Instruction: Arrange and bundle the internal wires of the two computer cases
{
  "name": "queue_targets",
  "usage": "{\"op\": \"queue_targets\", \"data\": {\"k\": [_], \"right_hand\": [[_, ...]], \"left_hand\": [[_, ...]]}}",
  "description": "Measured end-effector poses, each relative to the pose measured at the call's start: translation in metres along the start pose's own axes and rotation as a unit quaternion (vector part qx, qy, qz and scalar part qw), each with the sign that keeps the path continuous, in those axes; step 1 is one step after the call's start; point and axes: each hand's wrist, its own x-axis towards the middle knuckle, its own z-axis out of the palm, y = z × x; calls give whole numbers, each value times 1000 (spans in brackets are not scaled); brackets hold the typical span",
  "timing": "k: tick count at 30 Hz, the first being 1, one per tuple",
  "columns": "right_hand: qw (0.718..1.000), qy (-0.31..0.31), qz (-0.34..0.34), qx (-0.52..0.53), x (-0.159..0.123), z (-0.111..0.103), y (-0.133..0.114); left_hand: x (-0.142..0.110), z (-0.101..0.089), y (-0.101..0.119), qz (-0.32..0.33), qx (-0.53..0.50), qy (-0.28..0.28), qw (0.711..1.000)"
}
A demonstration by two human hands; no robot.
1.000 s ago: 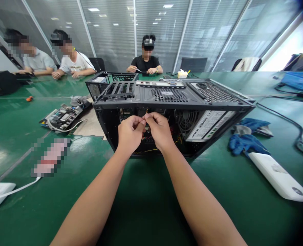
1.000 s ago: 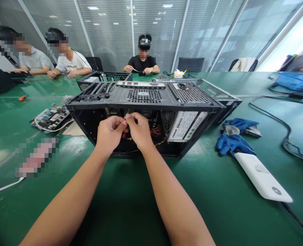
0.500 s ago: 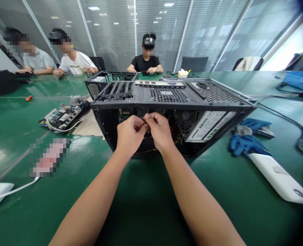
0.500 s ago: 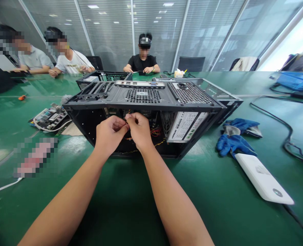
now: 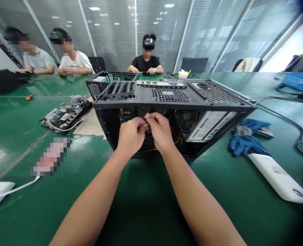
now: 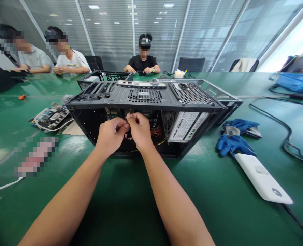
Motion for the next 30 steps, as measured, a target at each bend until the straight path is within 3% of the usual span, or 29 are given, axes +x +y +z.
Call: {"op": "queue_targets", "data": {"k": [10, 17, 30], "right_hand": [[1000, -10, -24, -10, -2, -1, -2], [1000, 7, -13, 5, -3, 0, -5], [1000, -9, -7, 13, -3, 0, -4]], "left_hand": [[-2, -3, 3, 7, 3, 37, 999], [-2, -9, 11, -40, 36, 8, 999], [-2, -10, 9, 7, 85, -19, 996]]}}
